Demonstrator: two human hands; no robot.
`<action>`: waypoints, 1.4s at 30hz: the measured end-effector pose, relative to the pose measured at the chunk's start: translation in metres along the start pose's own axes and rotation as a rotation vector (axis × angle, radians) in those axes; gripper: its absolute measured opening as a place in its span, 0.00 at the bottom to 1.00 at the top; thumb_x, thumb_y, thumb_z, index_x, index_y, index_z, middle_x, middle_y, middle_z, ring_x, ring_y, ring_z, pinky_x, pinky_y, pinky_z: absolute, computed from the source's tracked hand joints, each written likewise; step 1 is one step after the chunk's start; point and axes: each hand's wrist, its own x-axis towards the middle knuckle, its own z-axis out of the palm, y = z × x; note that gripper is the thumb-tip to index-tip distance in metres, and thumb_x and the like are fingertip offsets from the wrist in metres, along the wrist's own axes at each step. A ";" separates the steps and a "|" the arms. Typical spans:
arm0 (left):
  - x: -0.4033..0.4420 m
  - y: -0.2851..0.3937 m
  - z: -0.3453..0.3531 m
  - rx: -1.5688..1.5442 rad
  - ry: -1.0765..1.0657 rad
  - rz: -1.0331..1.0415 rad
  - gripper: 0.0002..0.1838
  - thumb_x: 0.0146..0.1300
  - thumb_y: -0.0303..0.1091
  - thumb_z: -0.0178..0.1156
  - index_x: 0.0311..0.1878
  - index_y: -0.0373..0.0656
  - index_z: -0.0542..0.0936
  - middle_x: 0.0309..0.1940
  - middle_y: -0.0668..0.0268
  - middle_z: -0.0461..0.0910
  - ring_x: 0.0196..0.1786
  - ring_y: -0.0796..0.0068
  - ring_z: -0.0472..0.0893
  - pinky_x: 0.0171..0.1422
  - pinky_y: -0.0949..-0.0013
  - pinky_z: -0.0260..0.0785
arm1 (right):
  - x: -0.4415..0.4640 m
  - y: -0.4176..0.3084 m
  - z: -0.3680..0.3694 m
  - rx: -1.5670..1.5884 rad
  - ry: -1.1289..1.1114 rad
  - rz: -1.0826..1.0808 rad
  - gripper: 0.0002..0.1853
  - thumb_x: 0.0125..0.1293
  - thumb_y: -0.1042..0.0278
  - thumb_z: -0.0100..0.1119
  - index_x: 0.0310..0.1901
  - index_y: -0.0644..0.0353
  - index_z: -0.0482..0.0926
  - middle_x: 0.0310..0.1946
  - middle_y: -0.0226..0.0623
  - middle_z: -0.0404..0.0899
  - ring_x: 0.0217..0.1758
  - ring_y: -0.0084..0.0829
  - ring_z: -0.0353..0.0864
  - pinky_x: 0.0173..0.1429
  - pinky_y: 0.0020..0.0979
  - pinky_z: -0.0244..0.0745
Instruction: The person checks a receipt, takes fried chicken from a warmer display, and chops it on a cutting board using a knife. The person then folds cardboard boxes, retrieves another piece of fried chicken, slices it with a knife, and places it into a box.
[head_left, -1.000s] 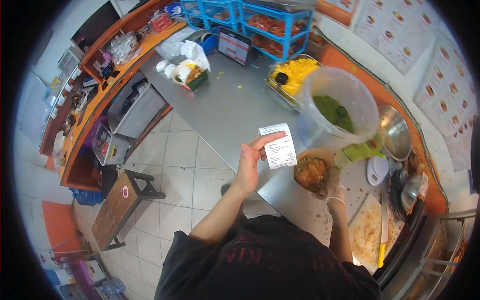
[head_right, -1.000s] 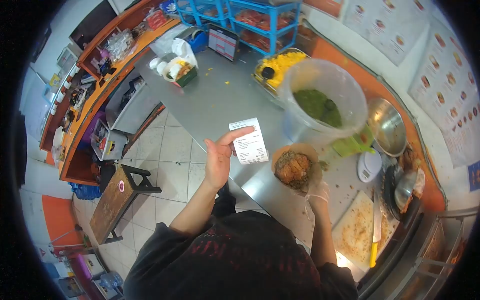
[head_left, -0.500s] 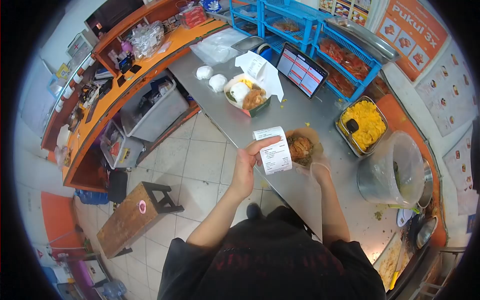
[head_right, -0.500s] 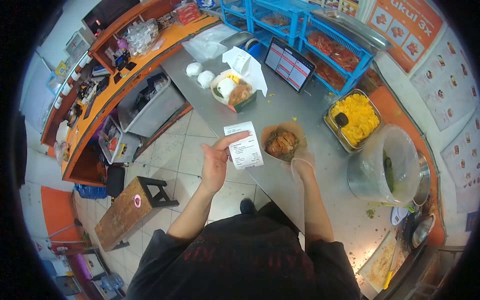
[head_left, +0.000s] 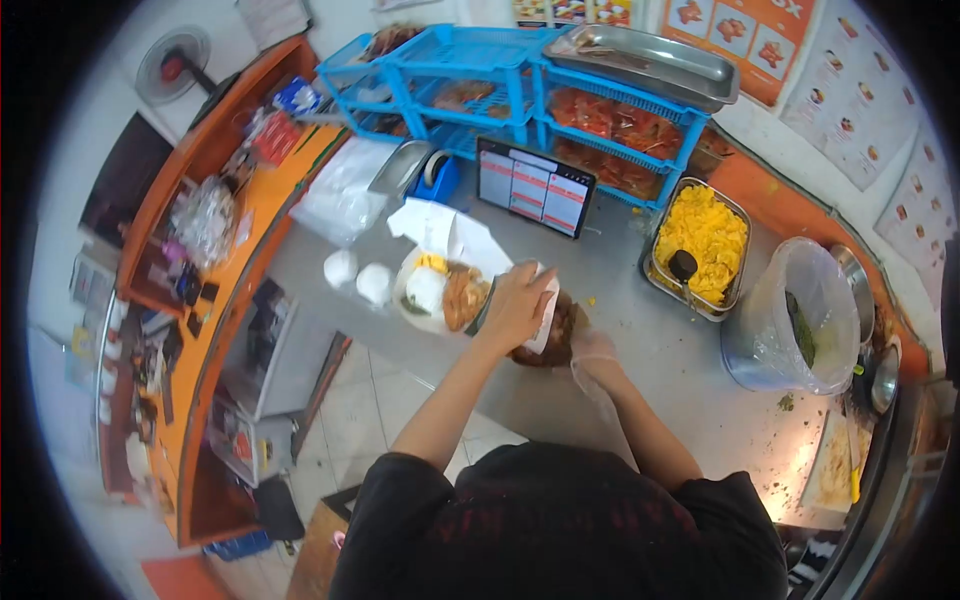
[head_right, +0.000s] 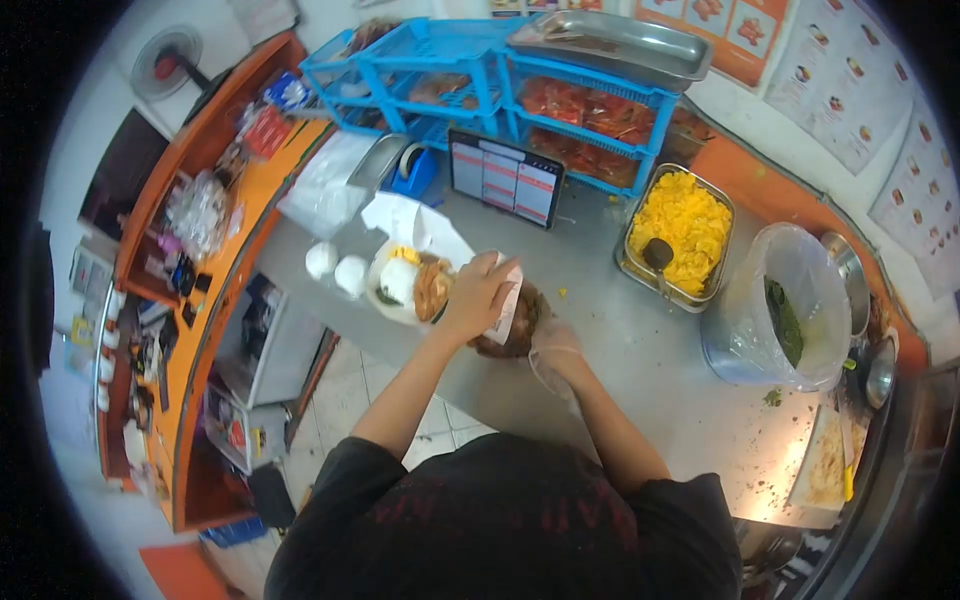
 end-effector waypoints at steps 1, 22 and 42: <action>0.002 -0.001 -0.001 0.131 -0.007 0.020 0.20 0.53 0.28 0.56 0.52 0.43 0.74 0.49 0.56 0.69 0.48 0.57 0.69 0.51 0.58 0.62 | 0.000 -0.002 -0.001 -0.038 0.007 0.007 0.17 0.57 0.59 0.53 0.37 0.68 0.76 0.31 0.53 0.78 0.37 0.50 0.77 0.41 0.40 0.71; 0.055 -0.065 0.004 0.149 -0.525 0.580 0.06 0.46 0.25 0.51 0.24 0.42 0.78 0.25 0.57 0.77 0.35 0.57 0.75 0.47 0.60 0.64 | -0.030 -0.027 0.073 0.243 0.137 0.243 0.19 0.57 0.61 0.50 0.42 0.71 0.73 0.40 0.59 0.75 0.40 0.50 0.76 0.47 0.42 0.69; -0.073 0.325 0.148 0.039 -1.034 1.317 0.49 0.47 0.59 0.61 0.67 0.40 0.54 0.65 0.52 0.58 0.69 0.49 0.52 0.69 0.41 0.30 | -0.445 0.183 -0.022 -0.034 0.917 0.511 0.14 0.58 0.61 0.46 0.31 0.66 0.73 0.33 0.53 0.75 0.38 0.51 0.75 0.40 0.43 0.69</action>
